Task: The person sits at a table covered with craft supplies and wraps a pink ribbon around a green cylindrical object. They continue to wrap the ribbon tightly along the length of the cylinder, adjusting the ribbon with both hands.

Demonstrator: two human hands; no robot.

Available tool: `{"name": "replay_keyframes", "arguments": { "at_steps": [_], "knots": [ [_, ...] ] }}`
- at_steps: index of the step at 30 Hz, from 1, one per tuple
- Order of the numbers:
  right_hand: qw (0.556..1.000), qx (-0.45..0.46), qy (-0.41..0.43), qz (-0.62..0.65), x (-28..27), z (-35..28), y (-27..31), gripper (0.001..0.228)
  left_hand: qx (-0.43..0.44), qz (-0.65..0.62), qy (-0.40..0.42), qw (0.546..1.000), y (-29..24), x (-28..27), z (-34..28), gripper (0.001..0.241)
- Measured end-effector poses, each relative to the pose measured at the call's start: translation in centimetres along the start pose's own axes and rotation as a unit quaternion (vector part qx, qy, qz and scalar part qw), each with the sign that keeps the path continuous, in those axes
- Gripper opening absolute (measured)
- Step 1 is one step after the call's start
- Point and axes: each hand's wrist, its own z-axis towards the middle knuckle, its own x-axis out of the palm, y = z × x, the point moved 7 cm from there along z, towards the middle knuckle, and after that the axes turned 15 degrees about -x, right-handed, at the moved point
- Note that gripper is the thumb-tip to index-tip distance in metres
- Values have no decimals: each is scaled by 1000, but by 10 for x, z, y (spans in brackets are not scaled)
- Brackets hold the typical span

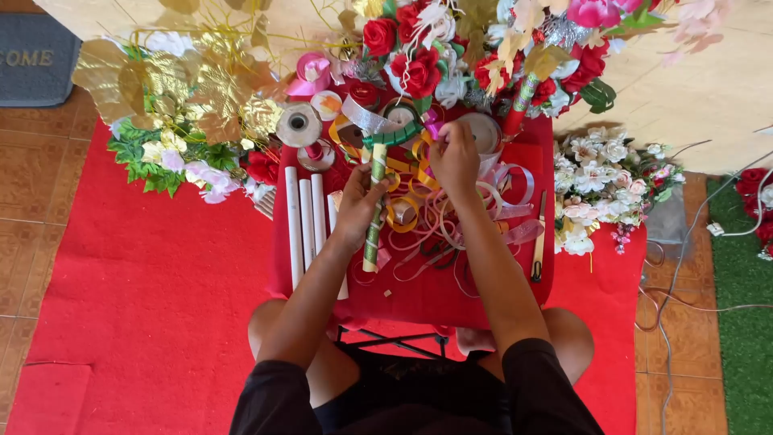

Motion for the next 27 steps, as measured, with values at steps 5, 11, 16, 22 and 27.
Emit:
{"name": "replay_keyframes", "arguments": {
  "at_steps": [5, 11, 16, 22, 27],
  "knots": [
    [999, -23, 19, -19, 13, 33, -18, 32, -9, -3, 14, 1000, 6, -3, 4, 42],
    [996, -29, 66, -60, 68, 28, -62, 32, -5, 2, 2, 1000, -1, 3, -1, 42],
    [999, -21, -5, 40, 27, 27, -39, 30, -10, 6, 0, 1000, 3, 2, 0, 41],
    [969, -76, -42, 229, -60, 35, 13, 17, 7, 14, 15, 1000, 7, 7, -3, 40],
    [944, -135, -1, 301, -140, 38, 52, 12, 16, 19, 22, 999, 14, 6, -1, 38]
  ]
}}
